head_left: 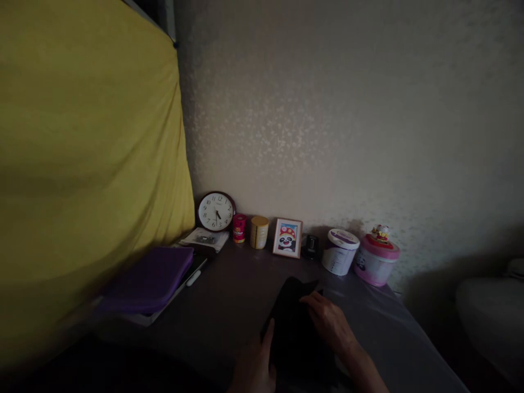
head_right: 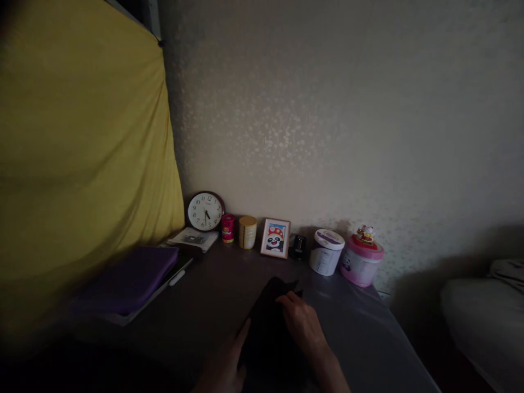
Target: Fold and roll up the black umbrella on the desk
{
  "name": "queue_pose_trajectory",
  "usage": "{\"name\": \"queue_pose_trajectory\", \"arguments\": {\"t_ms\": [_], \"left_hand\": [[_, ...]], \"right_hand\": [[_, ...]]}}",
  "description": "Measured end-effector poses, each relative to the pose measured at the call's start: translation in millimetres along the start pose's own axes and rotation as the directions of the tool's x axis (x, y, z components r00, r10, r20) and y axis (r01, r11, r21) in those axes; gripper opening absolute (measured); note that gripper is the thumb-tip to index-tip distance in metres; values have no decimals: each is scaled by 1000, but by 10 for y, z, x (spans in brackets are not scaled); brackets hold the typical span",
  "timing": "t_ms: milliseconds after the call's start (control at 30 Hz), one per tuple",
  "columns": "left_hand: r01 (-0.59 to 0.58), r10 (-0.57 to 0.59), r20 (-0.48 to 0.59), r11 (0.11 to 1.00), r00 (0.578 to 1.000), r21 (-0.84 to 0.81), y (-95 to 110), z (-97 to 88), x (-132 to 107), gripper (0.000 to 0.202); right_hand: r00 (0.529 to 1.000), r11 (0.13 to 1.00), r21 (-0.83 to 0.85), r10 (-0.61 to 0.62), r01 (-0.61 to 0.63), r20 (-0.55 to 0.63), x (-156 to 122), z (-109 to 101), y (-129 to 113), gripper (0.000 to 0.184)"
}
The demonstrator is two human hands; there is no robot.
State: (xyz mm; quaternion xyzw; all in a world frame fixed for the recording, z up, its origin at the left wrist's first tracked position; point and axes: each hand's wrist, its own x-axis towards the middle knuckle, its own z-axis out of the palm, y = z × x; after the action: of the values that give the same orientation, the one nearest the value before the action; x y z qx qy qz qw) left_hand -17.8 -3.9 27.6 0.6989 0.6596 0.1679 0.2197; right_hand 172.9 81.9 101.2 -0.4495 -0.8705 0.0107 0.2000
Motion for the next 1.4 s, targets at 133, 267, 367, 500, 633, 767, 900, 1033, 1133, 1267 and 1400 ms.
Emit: {"name": "queue_pose_trajectory", "arguments": {"t_ms": [133,267,367,500,633,767,900,1033,1133,1267,1400], "left_hand": [[48,-46,-13,991,999,128,136,-2,-26,87],[103,-113,44,976,993,193,263,45,-16,75],[119,-139,91,973,986,197,286,170,18,66],[117,-135,69,970,988,214,246,342,56,64],[120,-138,79,972,987,202,199,360,52,62],[59,-84,168,987,982,152,189,204,13,63],[54,-74,168,991,983,120,254,-42,-21,82],[26,-59,174,982,983,187,328,-154,5,96],[31,-76,206,977,976,210,330,-105,66,95],[37,-78,292,989,953,142,290,-11,124,85],[53,-81,265,993,961,108,258,44,120,80]], "right_hand": [[998,999,47,16,-13,-62,98,-1,-5,33],[994,999,52,16,-10,-109,271,132,-124,31],[996,1000,-8,21,-21,-85,382,342,-225,30],[998,994,-107,25,-31,-53,431,648,-283,27],[998,987,-158,8,-17,-57,407,839,-258,24],[998,986,-168,-16,5,-61,380,888,-224,22],[998,985,-171,-34,23,-58,366,874,-215,22],[996,985,-164,-57,45,-70,365,881,-199,24],[992,988,-137,-82,68,-101,374,924,-159,24],[988,996,-30,-83,80,-133,379,956,-126,26],[986,983,154,-72,96,-152,272,866,-205,27]]}}
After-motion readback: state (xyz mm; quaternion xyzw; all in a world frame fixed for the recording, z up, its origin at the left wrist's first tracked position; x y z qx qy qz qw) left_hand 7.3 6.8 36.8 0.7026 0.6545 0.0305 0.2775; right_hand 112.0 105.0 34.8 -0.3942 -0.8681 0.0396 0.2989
